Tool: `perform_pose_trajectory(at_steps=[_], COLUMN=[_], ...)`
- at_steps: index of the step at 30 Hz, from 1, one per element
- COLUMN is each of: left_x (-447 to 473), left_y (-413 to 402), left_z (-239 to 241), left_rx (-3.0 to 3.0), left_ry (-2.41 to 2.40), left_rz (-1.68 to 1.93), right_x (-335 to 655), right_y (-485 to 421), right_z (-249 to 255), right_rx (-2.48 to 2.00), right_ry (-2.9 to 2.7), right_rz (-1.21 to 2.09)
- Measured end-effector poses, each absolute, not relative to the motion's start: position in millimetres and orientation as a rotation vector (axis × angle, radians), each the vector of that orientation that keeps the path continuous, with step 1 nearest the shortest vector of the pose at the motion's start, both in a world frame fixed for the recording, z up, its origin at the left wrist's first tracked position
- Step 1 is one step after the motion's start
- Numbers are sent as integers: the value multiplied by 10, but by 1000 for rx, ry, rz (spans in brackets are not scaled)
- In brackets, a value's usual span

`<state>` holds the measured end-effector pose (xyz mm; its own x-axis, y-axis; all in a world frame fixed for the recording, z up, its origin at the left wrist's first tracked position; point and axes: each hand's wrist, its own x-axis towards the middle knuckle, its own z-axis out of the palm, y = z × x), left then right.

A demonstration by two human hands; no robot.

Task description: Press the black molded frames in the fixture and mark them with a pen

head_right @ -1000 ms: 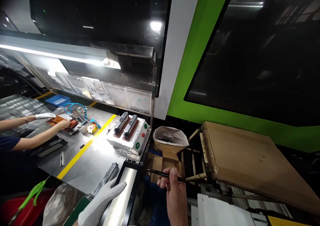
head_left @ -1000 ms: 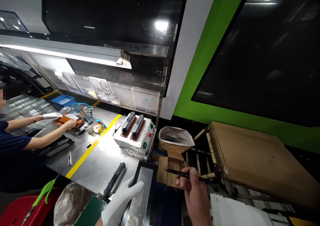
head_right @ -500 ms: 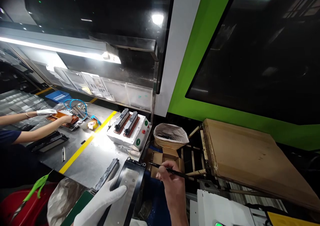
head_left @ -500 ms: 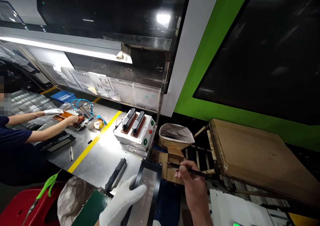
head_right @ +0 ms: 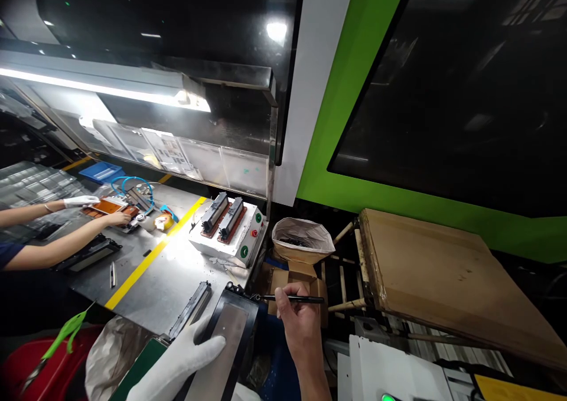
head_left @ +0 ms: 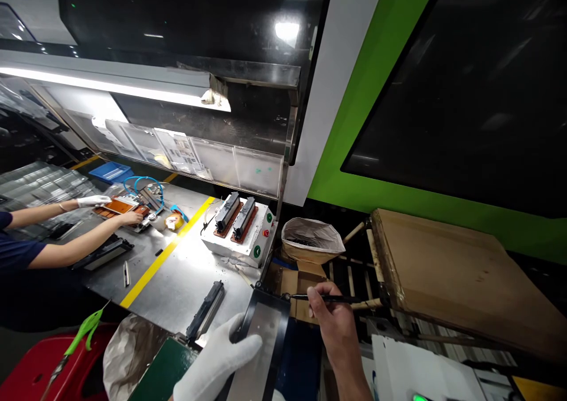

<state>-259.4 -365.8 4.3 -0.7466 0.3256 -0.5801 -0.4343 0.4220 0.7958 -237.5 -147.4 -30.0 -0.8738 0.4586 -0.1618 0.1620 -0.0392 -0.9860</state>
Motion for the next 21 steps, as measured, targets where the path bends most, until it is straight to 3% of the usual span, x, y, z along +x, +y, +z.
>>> perform_pose_trajectory(at_steps=[8,17,21], left_x=[-2565,-2474,-2541], left_y=[-3715,-3837,-3830], left_z=[-22,-111,-172], left_rx=[-54,-147,-104], left_ry=[1919,1357,1538], left_rz=[1463,1829,1712], right_x=[-2377,-2349,-2343], right_y=[-1337,-1398,-1381], right_z=[-414,-266,-222], right_rx=[-660,-540,-580], right_ry=[-1772,-1700,-1846], right_rz=[2131,2181,2071])
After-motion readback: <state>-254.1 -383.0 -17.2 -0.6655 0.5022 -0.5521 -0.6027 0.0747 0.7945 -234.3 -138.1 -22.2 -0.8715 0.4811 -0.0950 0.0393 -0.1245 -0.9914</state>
